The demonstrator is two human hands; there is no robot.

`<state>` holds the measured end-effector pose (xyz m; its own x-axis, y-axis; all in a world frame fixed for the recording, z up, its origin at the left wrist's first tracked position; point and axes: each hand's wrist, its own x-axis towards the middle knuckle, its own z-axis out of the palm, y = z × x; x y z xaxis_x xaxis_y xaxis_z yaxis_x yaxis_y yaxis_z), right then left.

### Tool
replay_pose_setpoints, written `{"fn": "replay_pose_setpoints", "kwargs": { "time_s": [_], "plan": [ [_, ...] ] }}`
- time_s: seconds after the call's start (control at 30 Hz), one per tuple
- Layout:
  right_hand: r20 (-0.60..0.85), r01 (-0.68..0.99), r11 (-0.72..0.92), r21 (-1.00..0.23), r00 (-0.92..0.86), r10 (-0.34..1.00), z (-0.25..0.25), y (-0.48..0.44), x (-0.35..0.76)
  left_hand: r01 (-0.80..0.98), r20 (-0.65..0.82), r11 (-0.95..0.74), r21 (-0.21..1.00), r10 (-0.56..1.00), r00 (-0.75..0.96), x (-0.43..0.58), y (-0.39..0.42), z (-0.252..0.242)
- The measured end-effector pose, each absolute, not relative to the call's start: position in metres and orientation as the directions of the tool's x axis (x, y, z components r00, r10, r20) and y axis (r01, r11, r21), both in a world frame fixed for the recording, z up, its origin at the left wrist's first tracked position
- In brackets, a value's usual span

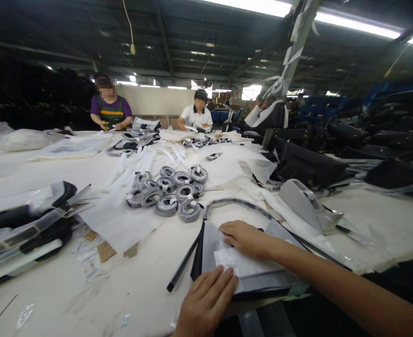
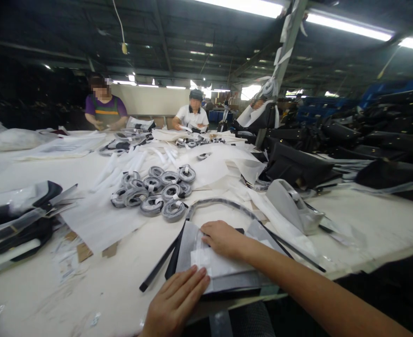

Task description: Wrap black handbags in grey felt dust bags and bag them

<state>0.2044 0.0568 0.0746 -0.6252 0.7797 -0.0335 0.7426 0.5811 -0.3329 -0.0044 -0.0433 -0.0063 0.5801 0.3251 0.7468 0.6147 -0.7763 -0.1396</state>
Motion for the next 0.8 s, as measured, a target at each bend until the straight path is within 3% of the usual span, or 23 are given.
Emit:
{"fn": "replay_pose_setpoints", "kwargs": {
  "time_s": [0.07, 0.17, 0.23, 0.37, 0.43, 0.53, 0.6, 0.67, 0.73, 0.8],
  "plan": [
    [0.18, 0.737, 0.608, -0.296, -0.582, 0.793, 0.081, 0.029, 0.215, 0.614, 0.746, -0.778, -0.133, 0.329, 0.578, -0.004, -0.043, -0.007],
    [0.506, 0.69, 0.7, -0.182, -0.545, 0.669, 0.08, -0.029, 0.239, 0.611, 0.754, -0.786, -0.094, 0.345, 0.559, -0.003, -0.044, -0.009],
    [0.531, 0.594, 0.803, -0.055, -0.663, 0.527, 0.07, -0.065, 0.253, 0.609, 0.764, -0.791, -0.06, 0.356, 0.538, -0.003, -0.045, -0.009],
    [0.391, 0.44, 0.888, 0.132, -0.847, 0.361, 0.047, -0.106, 0.259, 0.6, 0.75, -0.8, -0.024, 0.382, 0.54, -0.003, -0.048, -0.006],
    [0.459, 0.469, 0.876, 0.112, -0.806, 0.373, 0.045, -0.106, 0.253, 0.596, 0.743, -0.802, -0.023, 0.386, 0.547, -0.003, -0.048, -0.004],
    [0.591, 0.639, 0.769, -0.022, -0.612, 0.525, 0.057, -0.079, 0.238, 0.599, 0.734, -0.8, -0.041, 0.383, 0.561, -0.003, -0.049, -0.003],
    [0.545, 0.745, 0.655, -0.126, -0.5, 0.673, 0.068, -0.048, 0.229, 0.607, 0.737, -0.793, -0.05, 0.381, 0.559, -0.002, -0.049, -0.002],
    [0.345, 0.803, 0.558, -0.209, -0.473, 0.81, 0.075, -0.012, 0.224, 0.61, 0.745, -0.791, -0.059, 0.372, 0.554, -0.001, -0.049, -0.003],
    [0.106, 0.829, 0.494, -0.262, -0.484, 0.868, 0.076, 0.022, 0.221, 0.605, 0.753, -0.794, -0.064, 0.36, 0.551, -0.001, -0.048, -0.004],
    [-0.034, 0.827, 0.476, -0.298, -0.508, 0.861, 0.073, 0.047, 0.22, 0.601, 0.757, -0.796, -0.074, 0.348, 0.553, -0.002, -0.047, -0.006]
  ]
}}
